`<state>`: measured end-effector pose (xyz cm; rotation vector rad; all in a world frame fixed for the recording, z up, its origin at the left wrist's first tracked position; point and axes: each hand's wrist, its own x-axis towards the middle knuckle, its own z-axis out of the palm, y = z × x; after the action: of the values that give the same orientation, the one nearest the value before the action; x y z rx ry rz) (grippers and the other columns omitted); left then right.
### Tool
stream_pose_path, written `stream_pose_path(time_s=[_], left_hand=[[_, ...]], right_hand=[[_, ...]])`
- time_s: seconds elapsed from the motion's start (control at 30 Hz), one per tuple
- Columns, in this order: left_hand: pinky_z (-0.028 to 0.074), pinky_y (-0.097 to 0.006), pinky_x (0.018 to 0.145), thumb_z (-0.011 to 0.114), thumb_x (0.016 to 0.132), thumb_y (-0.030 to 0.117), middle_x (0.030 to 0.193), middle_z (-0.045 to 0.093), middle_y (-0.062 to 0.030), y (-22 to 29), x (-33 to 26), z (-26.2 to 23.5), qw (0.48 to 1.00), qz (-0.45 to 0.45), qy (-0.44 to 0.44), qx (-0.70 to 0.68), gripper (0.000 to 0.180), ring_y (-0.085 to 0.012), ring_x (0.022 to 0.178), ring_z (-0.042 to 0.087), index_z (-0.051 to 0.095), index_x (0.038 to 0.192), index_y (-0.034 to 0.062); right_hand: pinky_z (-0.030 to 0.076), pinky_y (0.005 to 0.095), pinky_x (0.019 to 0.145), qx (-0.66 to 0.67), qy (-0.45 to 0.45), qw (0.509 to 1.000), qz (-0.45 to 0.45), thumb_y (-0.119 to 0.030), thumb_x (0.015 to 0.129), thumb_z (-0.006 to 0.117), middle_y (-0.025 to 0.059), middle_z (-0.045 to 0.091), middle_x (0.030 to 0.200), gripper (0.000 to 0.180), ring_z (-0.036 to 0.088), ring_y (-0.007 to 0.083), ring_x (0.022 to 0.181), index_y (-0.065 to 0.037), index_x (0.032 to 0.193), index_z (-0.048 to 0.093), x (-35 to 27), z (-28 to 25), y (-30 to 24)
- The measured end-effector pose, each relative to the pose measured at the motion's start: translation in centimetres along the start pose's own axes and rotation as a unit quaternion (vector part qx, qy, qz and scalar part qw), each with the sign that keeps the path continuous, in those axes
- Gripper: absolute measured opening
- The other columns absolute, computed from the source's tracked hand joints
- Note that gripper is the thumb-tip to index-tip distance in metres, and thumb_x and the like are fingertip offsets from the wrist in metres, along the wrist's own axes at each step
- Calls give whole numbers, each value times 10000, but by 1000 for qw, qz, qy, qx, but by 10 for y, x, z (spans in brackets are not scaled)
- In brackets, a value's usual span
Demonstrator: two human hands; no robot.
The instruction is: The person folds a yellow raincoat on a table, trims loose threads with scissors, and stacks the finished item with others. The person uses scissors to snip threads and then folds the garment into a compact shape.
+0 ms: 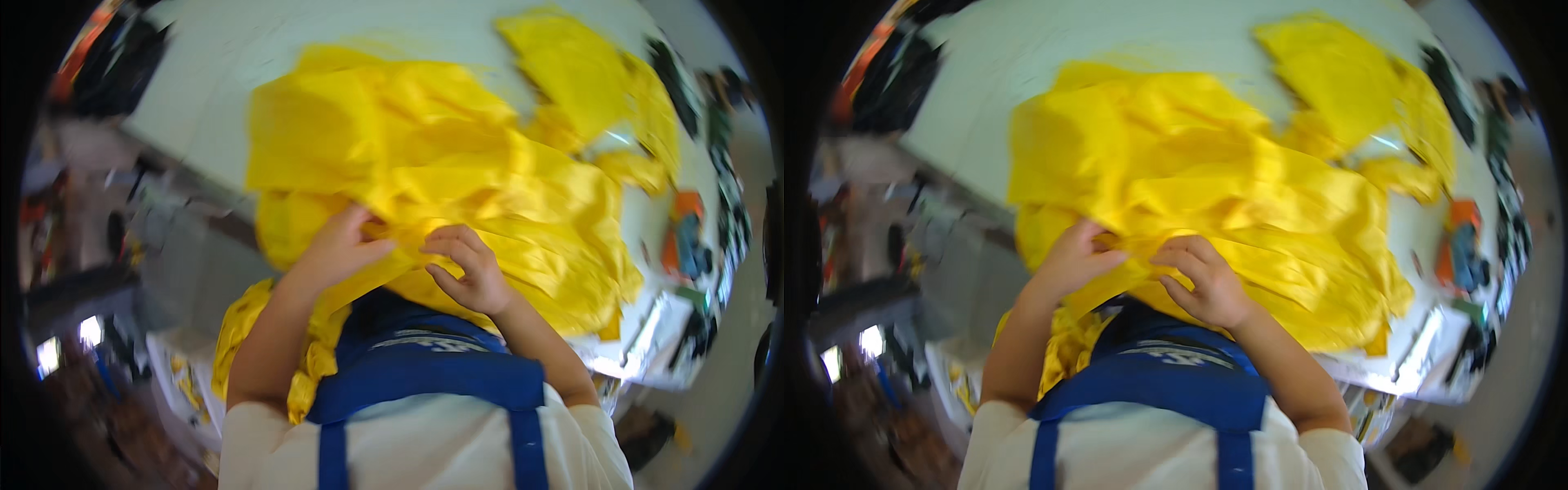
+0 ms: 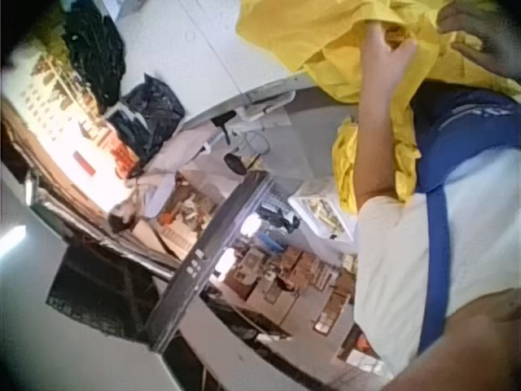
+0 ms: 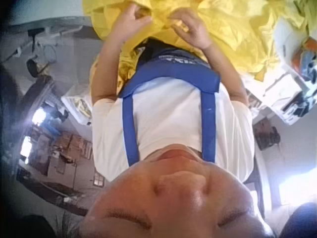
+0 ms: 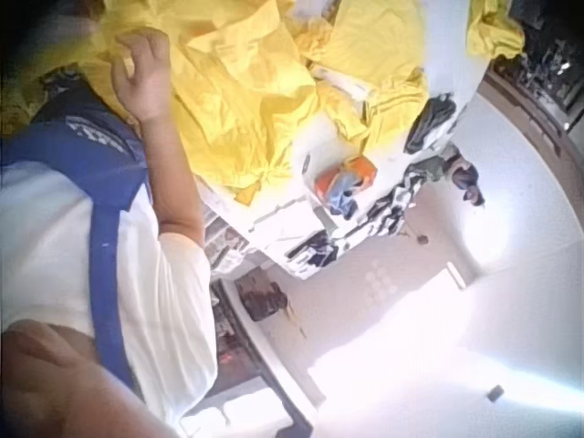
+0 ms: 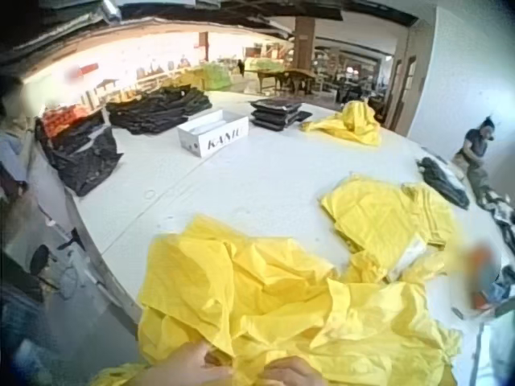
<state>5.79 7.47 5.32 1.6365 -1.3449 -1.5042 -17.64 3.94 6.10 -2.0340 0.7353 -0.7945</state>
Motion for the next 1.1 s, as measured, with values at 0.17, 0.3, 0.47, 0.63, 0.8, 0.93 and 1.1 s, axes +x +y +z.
stream_pose_path(time_s=[0.17,0.3,0.47,0.63,0.8,0.93,1.1], left_hand=[[489,-323,860,716,754,80,1099,597,-141,-5,-2,34,993,51,82,-71,495,-233,994,611,495,1189,-2],[491,-316,833,713,757,79,1071,608,-142,12,7,66,990,61,124,7,488,-228,977,609,489,1183,-3],[459,-372,665,744,732,201,849,574,-133,34,9,73,953,59,158,253,455,-285,745,558,524,1081,9],[455,-368,687,769,712,251,839,533,-123,72,-5,92,952,56,176,243,500,-296,743,527,515,1077,22],[458,-363,719,778,705,248,859,523,-119,83,-15,93,963,81,174,188,538,-289,766,526,495,1106,28],[458,-375,727,775,704,239,873,537,-130,88,-20,92,973,37,151,172,531,-299,788,539,491,1096,19],[457,-394,727,767,701,218,883,552,-157,89,-18,87,972,70,134,181,497,-327,814,552,484,1049,3]], right_hand=[[443,240,708,-119,458,841,262,-90,916,530,10,557,875,193,519,103,776,-24,1091,582,-100,-189,127],[479,379,804,-503,396,677,364,-86,862,522,121,639,954,271,607,258,860,-65,1122,596,-284,-353,280],[409,407,968,-707,-63,623,328,-230,877,518,61,531,1290,525,563,239,1042,-159,1378,377,-437,-474,392],[534,395,661,-371,119,602,697,-367,840,562,172,648,1076,483,647,266,831,25,1122,559,-363,-442,371],[513,309,663,-63,483,689,537,-226,845,562,138,652,967,338,639,247,799,45,1044,596,-349,-448,309],[467,242,680,305,604,708,204,-119,816,567,81,596,883,299,595,163,771,46,1065,563,-231,-378,197],[367,193,657,358,189,888,216,-57,834,518,33,548,936,230,443,84,734,21,1049,547,-133,-268,116]])
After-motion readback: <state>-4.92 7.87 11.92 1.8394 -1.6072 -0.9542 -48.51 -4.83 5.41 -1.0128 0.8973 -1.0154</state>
